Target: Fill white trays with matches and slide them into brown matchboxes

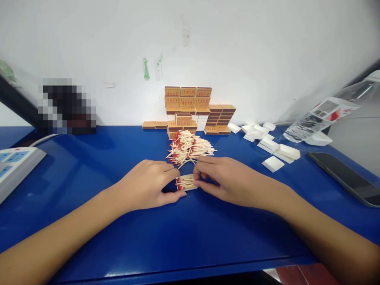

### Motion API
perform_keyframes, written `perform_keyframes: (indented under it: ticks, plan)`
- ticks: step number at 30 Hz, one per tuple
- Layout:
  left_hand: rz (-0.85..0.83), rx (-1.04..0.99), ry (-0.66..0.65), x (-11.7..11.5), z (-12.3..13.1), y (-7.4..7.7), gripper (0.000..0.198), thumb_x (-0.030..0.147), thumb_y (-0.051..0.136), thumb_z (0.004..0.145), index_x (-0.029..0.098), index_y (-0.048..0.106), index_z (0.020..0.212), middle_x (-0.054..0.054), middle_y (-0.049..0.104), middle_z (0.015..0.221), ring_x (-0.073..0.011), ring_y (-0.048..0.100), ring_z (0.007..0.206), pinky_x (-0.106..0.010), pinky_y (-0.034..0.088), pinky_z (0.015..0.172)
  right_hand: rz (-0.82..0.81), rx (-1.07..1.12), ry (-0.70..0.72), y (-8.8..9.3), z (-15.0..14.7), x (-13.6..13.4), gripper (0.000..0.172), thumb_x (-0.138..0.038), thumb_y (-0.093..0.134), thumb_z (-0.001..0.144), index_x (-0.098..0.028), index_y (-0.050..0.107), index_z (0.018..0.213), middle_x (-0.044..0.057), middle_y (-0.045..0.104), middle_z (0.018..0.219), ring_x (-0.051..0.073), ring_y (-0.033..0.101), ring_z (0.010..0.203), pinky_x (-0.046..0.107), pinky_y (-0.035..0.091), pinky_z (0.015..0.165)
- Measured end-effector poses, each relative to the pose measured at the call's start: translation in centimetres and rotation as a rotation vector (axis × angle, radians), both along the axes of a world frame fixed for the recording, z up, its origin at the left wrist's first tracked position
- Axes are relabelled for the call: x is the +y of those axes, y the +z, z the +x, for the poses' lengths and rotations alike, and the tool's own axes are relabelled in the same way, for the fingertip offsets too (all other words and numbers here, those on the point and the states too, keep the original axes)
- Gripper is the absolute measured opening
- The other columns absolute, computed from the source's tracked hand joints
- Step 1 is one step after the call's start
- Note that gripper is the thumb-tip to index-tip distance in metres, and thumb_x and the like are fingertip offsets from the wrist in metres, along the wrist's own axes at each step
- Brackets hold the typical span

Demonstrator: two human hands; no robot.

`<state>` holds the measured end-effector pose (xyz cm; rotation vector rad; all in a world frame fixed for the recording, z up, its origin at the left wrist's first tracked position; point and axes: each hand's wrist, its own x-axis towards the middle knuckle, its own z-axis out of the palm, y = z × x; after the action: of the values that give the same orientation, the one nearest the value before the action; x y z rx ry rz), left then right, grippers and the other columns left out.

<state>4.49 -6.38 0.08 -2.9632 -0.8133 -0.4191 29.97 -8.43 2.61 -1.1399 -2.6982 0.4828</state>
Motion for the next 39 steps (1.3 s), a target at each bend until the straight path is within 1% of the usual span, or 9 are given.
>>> perform_keyframes:
  ticks: [4, 9, 13, 17, 24, 31, 39]
  plan:
    - [-0.004, -0.004, -0.009, 0.0, 0.0, -0.1, 0.036, 0.05, 0.06, 0.101, 0.018, 0.067, 0.086, -0.001, 0.068, 0.076, -0.0173, 0.066, 0.07, -0.031, 0.043, 0.063, -0.036, -0.044, -0.009, 0.0, 0.3, 0.0, 0.013, -0.023, 0.054, 0.104, -0.019, 0.062, 0.095, 0.005, 0.068, 0.098, 0.017, 0.059, 0.076, 0.031, 0.039, 0.067]
    - [-0.003, -0.002, -0.003, 0.0, 0.0, 0.0, 0.035, 0.048, 0.061, 0.1, 0.017, 0.067, 0.085, -0.001, 0.067, 0.076, -0.0178, 0.066, 0.069, -0.032, 0.042, 0.063, -0.047, -0.021, 0.018, -0.2, -0.1, -0.2, 0.015, -0.026, 0.052, 0.107, -0.019, 0.061, 0.096, 0.005, 0.068, 0.101, 0.017, 0.06, 0.079, 0.032, 0.041, 0.07]
    - [-0.001, -0.003, -0.004, 0.0, 0.0, 0.1, 0.036, 0.049, 0.06, 0.101, 0.017, 0.068, 0.086, -0.002, 0.068, 0.076, -0.0175, 0.066, 0.069, -0.031, 0.043, 0.063, 0.007, 0.009, 0.028, -0.6, -0.4, -0.2, 0.013, -0.025, 0.053, 0.106, -0.019, 0.062, 0.097, 0.005, 0.068, 0.101, 0.016, 0.059, 0.076, 0.031, 0.04, 0.069]
    - [-0.003, 0.0, -0.011, 0.0, 0.0, 0.1, 0.036, 0.049, 0.059, 0.101, 0.017, 0.069, 0.088, -0.002, 0.068, 0.076, -0.0173, 0.066, 0.07, -0.031, 0.043, 0.063, 0.094, 0.053, -0.002, -1.3, -0.3, 0.1, 0.008, -0.022, 0.055, 0.104, -0.018, 0.061, 0.101, 0.006, 0.067, 0.104, 0.015, 0.058, 0.076, 0.03, 0.04, 0.068]
    - [-0.002, -0.006, -0.018, 0.0, 0.0, 0.0, 0.035, 0.049, 0.061, 0.101, 0.017, 0.069, 0.089, -0.001, 0.067, 0.077, -0.0183, 0.066, 0.07, -0.033, 0.043, 0.063, 0.075, 0.002, -0.012, -1.4, -0.3, 0.4, 0.009, -0.021, 0.056, 0.104, -0.018, 0.06, 0.097, 0.005, 0.067, 0.103, 0.016, 0.06, 0.077, 0.03, 0.041, 0.069]
    - [-0.001, 0.001, -0.019, -0.1, 0.0, 0.0, 0.034, 0.048, 0.061, 0.101, 0.017, 0.067, 0.086, -0.001, 0.066, 0.075, -0.0179, 0.065, 0.069, -0.032, 0.042, 0.063, 0.181, 0.024, -0.011, -2.1, -0.7, 0.5, 0.009, -0.02, 0.055, 0.104, -0.017, 0.062, 0.1, 0.006, 0.064, 0.103, 0.016, 0.058, 0.076, 0.03, 0.041, 0.068]
    - [0.043, -0.031, -0.048, -0.1, 0.0, -0.2, 0.033, 0.046, 0.061, 0.101, 0.017, 0.066, 0.086, 0.0, 0.065, 0.074, -0.0169, 0.063, 0.066, -0.032, 0.041, 0.062, 0.085, 0.102, 0.028, -2.3, -1.3, 0.0, 0.013, -0.022, 0.056, 0.105, -0.016, 0.067, 0.101, 0.006, 0.064, 0.102, 0.015, 0.061, 0.078, 0.029, 0.045, 0.071]
